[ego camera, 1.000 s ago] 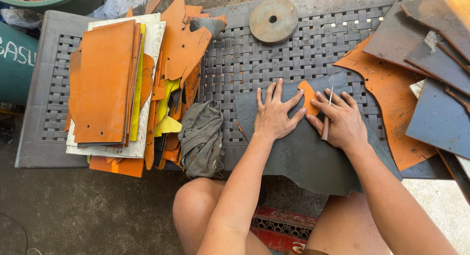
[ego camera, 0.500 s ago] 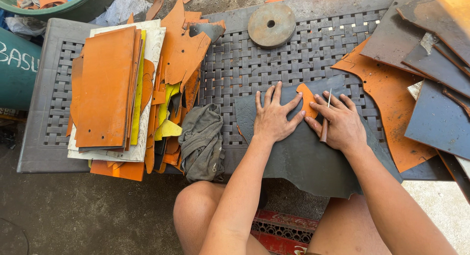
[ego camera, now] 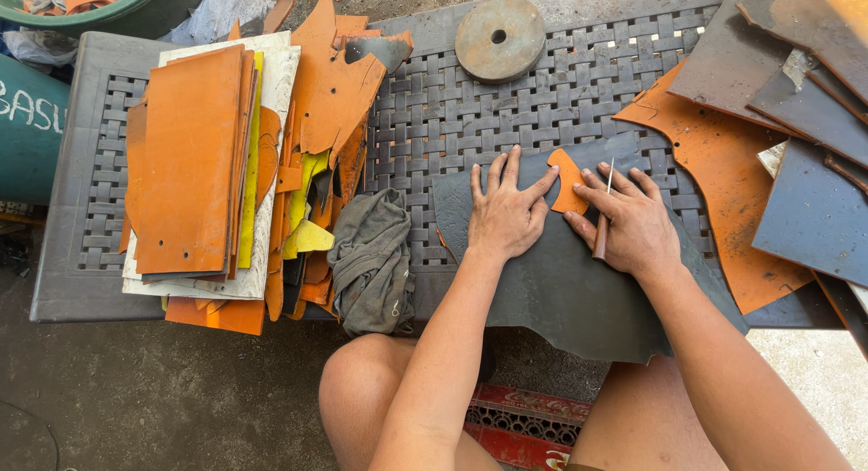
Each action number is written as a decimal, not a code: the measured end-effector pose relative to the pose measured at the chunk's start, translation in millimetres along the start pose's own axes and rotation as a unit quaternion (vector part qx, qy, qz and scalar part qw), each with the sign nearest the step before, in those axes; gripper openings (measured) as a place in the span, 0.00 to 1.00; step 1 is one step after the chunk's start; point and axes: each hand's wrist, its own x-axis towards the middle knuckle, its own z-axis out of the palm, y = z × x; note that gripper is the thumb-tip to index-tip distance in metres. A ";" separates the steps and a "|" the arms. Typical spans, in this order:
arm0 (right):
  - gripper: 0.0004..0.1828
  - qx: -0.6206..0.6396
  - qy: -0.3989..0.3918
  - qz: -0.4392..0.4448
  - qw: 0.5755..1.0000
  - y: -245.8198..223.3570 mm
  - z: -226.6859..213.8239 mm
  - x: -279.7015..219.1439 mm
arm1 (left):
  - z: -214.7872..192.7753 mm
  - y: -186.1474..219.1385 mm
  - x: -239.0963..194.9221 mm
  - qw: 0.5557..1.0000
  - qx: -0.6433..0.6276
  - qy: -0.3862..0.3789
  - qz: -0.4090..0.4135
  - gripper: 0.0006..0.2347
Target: The person uses a small knife to cut a dark rubber sheet along the edge of an orange template placed on a low woven table. The person repeatedly repositions the template and cuts along its outline, producing cut rubber pieces.
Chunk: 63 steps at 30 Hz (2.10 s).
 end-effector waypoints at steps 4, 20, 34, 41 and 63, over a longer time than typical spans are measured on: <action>0.24 0.004 0.005 -0.001 1.000 -0.1 -0.2 -0.1 | -0.6 0.3 0.3 1.000 -0.002 -0.001 -0.001 0.21; 0.24 0.003 0.000 0.005 1.000 0.6 0.6 -0.3 | -1.7 1.3 1.0 1.000 0.004 -0.009 -0.005 0.20; 0.24 0.003 0.006 0.001 1.000 0.3 -0.1 -0.3 | -3.1 2.3 1.2 1.000 0.000 -0.011 -0.009 0.20; 0.24 -0.001 0.008 -0.003 1.000 0.1 -0.3 0.2 | -3.3 1.9 0.4 1.000 0.000 -0.003 -0.005 0.20; 0.24 0.000 0.014 -0.006 1.000 -2.2 -2.4 1.2 | -18.0 10.9 -0.3 1.000 -0.008 0.009 -0.006 0.19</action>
